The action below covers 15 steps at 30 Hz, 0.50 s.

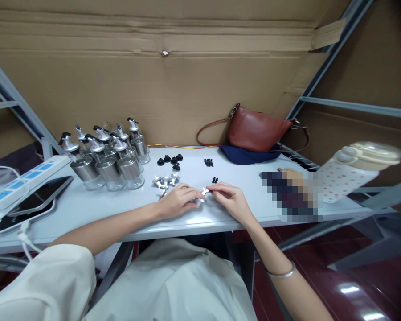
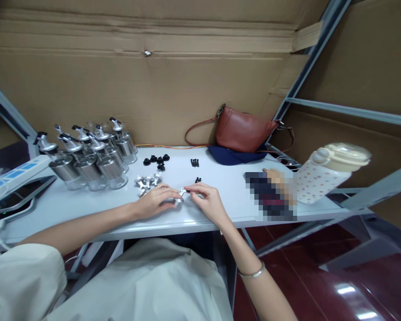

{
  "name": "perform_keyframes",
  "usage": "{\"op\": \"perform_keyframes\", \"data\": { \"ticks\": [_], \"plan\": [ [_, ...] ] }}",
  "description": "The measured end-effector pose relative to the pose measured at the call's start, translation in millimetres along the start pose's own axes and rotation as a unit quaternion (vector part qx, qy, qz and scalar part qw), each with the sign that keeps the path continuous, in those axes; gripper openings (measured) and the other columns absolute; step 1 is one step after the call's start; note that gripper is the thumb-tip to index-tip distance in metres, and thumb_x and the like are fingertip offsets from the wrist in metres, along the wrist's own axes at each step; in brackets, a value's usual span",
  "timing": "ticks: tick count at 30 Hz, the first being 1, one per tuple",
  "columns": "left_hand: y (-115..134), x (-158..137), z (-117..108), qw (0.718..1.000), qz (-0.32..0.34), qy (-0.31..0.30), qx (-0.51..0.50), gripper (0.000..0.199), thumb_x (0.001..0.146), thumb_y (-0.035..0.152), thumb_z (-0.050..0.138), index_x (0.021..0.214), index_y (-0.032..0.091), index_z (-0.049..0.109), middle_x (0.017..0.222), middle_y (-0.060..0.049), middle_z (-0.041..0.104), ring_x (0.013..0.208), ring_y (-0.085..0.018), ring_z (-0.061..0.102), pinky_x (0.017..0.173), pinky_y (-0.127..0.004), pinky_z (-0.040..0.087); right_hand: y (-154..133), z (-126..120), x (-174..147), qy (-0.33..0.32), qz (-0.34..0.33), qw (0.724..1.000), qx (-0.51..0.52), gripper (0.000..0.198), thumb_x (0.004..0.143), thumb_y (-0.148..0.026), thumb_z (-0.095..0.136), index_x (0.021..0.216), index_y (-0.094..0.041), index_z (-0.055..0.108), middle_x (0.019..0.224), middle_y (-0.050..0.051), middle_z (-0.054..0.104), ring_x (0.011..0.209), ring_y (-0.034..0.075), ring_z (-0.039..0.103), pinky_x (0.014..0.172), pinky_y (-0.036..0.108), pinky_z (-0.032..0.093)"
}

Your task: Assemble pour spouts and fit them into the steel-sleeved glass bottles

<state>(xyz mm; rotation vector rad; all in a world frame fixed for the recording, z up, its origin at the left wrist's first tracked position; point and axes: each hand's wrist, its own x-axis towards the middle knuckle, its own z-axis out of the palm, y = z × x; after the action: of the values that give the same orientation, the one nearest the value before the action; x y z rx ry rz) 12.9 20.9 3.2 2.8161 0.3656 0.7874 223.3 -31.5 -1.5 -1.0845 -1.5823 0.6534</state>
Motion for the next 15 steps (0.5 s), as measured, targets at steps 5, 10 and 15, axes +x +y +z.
{"op": "perform_keyframes", "data": {
  "ticks": [5,10,15],
  "plan": [
    [-1.5,-1.0,1.3,1.0,0.012,0.009,0.0,0.025,0.091,0.03,0.049,0.109,0.016,0.059,0.107,-0.01,0.068,0.1,-0.017,0.062,0.089,-0.033,0.046,-3.1,-1.3,-0.4,-0.019,-0.002,1.0,0.006,0.02,0.08,-0.028,0.059,0.09,-0.022,0.074,0.089,0.007,0.07,0.084,0.02,0.064,0.075,0.034,0.051],
    [-1.9,-1.1,2.1,0.999,0.037,0.021,0.008,0.025,0.092,0.029,0.047,0.109,0.016,0.059,0.108,-0.01,0.068,0.101,-0.015,0.062,0.089,-0.031,0.045,-2.5,-2.3,-0.4,-0.032,-0.007,0.999,-0.001,0.019,0.081,-0.029,0.059,0.09,-0.022,0.074,0.09,0.006,0.071,0.085,0.02,0.064,0.077,0.034,0.051],
    [-2.8,-0.9,2.0,0.999,0.035,0.02,0.007,0.026,0.093,0.027,0.044,0.111,0.016,0.058,0.11,-0.01,0.068,0.104,-0.015,0.061,0.089,-0.031,0.045,2.2,-1.4,-0.7,0.008,0.047,0.998,0.031,0.016,0.074,-0.031,0.066,0.085,-0.021,0.072,0.086,0.005,0.073,0.079,0.02,0.067,0.075,0.033,0.052]
  ]
}}
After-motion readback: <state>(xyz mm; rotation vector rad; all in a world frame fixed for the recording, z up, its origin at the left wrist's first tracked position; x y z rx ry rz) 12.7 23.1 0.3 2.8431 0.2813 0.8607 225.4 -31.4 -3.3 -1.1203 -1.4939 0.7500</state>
